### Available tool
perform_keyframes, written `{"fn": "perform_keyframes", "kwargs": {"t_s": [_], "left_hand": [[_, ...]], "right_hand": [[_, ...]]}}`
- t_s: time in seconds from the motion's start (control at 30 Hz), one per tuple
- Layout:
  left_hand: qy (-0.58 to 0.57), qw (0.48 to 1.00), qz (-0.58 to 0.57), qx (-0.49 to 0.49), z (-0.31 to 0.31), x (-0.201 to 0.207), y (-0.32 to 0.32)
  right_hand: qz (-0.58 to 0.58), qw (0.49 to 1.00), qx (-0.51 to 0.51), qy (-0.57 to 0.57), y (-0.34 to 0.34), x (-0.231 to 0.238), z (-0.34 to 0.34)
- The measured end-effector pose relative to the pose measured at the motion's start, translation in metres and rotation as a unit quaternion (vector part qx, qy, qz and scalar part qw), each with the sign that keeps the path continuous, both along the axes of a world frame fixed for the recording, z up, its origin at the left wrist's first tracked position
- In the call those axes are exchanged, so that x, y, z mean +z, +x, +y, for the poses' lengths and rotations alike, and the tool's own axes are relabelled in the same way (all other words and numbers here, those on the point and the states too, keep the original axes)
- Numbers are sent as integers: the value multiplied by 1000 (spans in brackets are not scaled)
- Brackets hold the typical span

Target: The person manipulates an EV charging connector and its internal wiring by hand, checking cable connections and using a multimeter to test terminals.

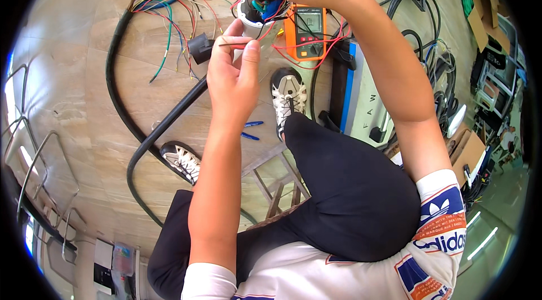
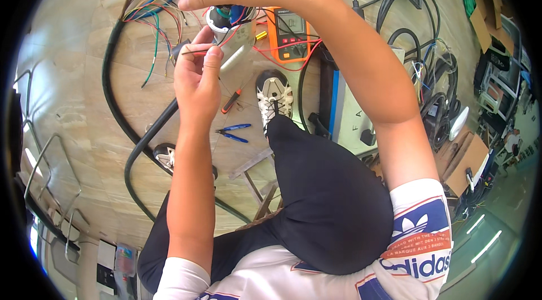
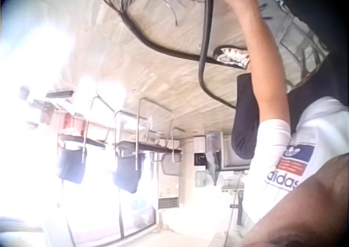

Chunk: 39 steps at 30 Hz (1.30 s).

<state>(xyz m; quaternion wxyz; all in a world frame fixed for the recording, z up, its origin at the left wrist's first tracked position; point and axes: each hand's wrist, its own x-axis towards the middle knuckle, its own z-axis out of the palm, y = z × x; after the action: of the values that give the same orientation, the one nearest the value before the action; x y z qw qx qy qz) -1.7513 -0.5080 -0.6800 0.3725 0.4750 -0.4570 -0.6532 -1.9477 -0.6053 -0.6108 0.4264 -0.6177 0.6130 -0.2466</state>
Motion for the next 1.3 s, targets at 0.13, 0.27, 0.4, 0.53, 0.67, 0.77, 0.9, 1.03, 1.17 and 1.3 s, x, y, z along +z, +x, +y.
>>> {"fn": "perform_keyframes", "kwargs": {"t_s": [0.13,0.27,0.4,0.53,0.67,0.77,0.9,1.03,1.17,1.3], "left_hand": [[-57,992,-100,46,7,6,-22],[-57,992,-95,60,7,4,-39],[-53,991,-50,113,7,5,-49],[-42,992,-48,106,9,12,-54],[-107,985,-120,65,14,6,-51],[-179,969,-169,12,12,14,-53],[-227,959,-164,36,12,22,-59],[-230,964,-130,42,21,15,-57],[-243,962,-115,40,21,3,-51],[-217,971,-94,28,14,4,-52]], "right_hand": [[-17,1000,4,6,-9,-13,-3],[-54,998,11,3,-22,-25,-6],[-64,993,-8,-101,-38,-44,15],[-80,977,-186,-74,-45,-37,67],[-35,970,-201,-133,-7,-53,125],[-263,930,-257,-26,23,-75,142],[-531,762,-331,165,19,-82,139],[-537,763,-304,192,15,-78,138],[-434,847,-270,143,13,-93,141],[-329,909,-255,20,20,-104,144]]}}
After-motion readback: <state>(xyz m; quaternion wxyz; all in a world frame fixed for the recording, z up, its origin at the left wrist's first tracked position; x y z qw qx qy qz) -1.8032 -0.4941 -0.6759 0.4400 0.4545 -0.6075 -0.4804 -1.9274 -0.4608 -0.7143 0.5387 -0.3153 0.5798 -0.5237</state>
